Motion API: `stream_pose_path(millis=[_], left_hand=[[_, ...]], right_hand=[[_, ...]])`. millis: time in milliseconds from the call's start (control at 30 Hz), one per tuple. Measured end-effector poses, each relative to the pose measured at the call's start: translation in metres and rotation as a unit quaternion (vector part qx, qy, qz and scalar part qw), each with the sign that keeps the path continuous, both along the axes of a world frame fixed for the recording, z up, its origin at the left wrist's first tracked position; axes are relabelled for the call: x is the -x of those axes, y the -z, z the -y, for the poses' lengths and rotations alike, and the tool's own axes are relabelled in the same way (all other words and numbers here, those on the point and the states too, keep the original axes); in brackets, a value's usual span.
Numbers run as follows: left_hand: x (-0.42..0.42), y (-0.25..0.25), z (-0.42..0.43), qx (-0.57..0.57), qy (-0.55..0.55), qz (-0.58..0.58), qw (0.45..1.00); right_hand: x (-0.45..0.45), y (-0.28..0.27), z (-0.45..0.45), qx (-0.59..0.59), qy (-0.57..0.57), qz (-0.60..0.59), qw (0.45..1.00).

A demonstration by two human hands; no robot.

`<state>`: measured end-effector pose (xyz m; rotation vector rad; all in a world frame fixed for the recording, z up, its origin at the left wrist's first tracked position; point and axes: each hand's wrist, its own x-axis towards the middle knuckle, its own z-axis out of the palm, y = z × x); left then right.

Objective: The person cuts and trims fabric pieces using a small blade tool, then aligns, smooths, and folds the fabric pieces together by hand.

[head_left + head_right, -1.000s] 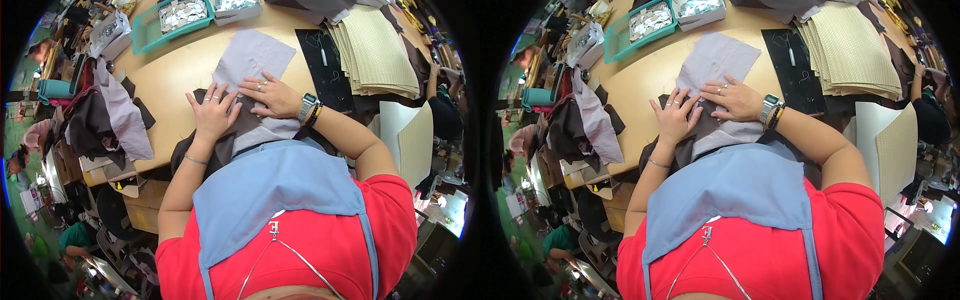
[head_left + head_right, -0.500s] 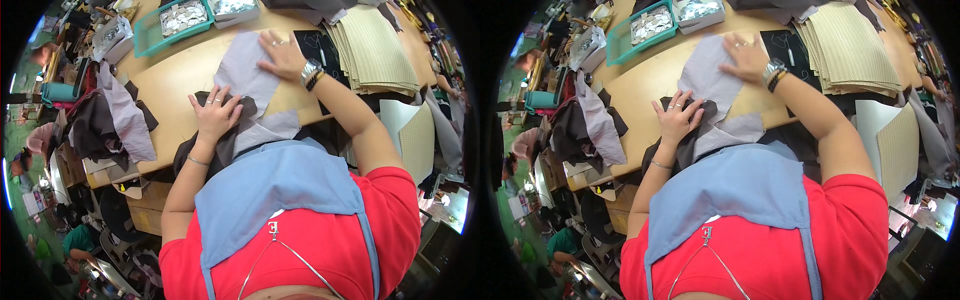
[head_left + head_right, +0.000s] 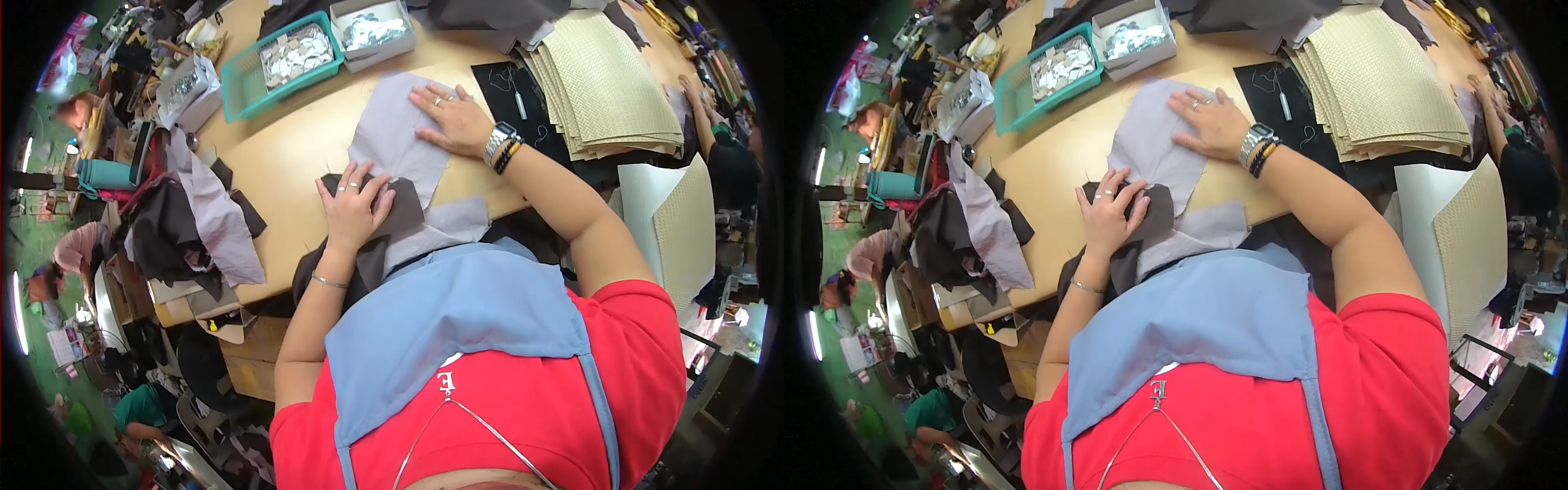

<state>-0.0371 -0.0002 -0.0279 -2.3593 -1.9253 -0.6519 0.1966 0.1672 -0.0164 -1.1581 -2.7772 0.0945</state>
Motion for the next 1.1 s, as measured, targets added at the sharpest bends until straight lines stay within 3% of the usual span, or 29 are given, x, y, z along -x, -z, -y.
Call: stream_pose_path(millis=[133, 167, 267, 400, 433, 467, 533, 567, 633, 667, 700, 733, 800, 833, 867, 933, 967, 1033, 1067, 1100], left_hand=[[0.005, -0.001, -0.008, 0.021, -0.166, 0.019, 0.986], [0.007, -0.005, -0.004, 0.023, -0.161, -0.035, 0.986], [0.01, -0.03, -0.004, 0.032, -0.077, 0.01, 0.996], [0.009, -0.052, -0.008, 0.269, -0.059, 0.193, 0.942], [0.011, -0.056, -0.012, 0.272, -0.026, 0.289, 0.917], [0.013, -0.062, -0.016, 0.241, -0.017, 0.421, 0.874], [0.009, -0.098, -0.025, 0.168, -0.002, 0.658, 0.734], [0.015, -0.123, -0.031, 0.126, -0.018, 0.638, 0.759], [0.03, -0.169, -0.05, -0.026, -0.027, 0.598, 0.801], [0.039, -0.193, -0.059, -0.04, -0.06, 0.649, 0.757], [0.05, -0.215, -0.071, -0.067, -0.071, 0.713, 0.694], [0.073, -0.218, -0.084, -0.05, 0.04, 0.808, 0.586], [0.052, -0.265, -0.081, -0.167, -0.022, 0.758, 0.63], [0.055, -0.269, -0.084, -0.207, 0.024, 0.767, 0.607], [0.058, -0.271, -0.085, -0.245, 0.07, 0.771, 0.583], [0.075, -0.265, -0.077, -0.322, 0.03, 0.687, 0.65], [0.078, -0.26, -0.07, -0.347, 0.003, 0.663, 0.664], [0.063, -0.259, -0.044, -0.381, -0.061, 0.634, 0.67], [0.055, -0.259, -0.028, -0.392, -0.096, 0.63, 0.664], [0.057, -0.251, -0.017, -0.379, -0.132, 0.627, 0.667]], right_hand=[[-0.005, 0.004, -0.039, -0.016, 0.062, 0.018, 0.998], [-0.005, 0.004, -0.04, -0.011, 0.061, 0.016, 0.998], [-0.004, 0.006, -0.025, 0.011, 0.08, -0.012, 0.997], [-0.02, -0.008, 0.017, 0.146, 0.063, -0.224, 0.962], [-0.026, -0.006, 0.022, 0.175, 0.061, -0.297, 0.937], [-0.027, -0.005, 0.025, 0.233, 0.06, -0.393, 0.887], [-0.032, -0.004, 0.036, 0.34, 0.059, -0.565, 0.749], [-0.034, -0.023, 0.048, 0.406, 0.104, -0.567, 0.709], [-0.03, -0.014, 0.057, 0.456, 0.036, -0.619, 0.638], [-0.026, -0.011, 0.063, 0.479, 0.002, -0.642, 0.598], [-0.014, -0.031, 0.086, 0.509, 0.01, -0.624, 0.593], [-0.014, -0.014, 0.091, 0.52, -0.062, -0.59, 0.615], [0.003, -0.031, 0.107, 0.549, 0.019, -0.464, 0.695], [0.012, -0.039, 0.114, 0.562, 0.049, -0.392, 0.727], [0.013, -0.045, 0.118, 0.525, 0.061, -0.275, 0.803], [0.015, -0.068, 0.108, 0.563, 0.032, -0.386, 0.73], [0.013, -0.061, 0.09, 0.444, -0.03, -0.437, 0.782], [-0.004, -0.097, 0.044, 0.499, -0.073, -0.484, 0.715], [-0.009, -0.111, 0.027, 0.477, -0.027, -0.552, 0.684], [-0.023, -0.085, -0.023, 0.473, -0.021, -0.576, 0.667]])
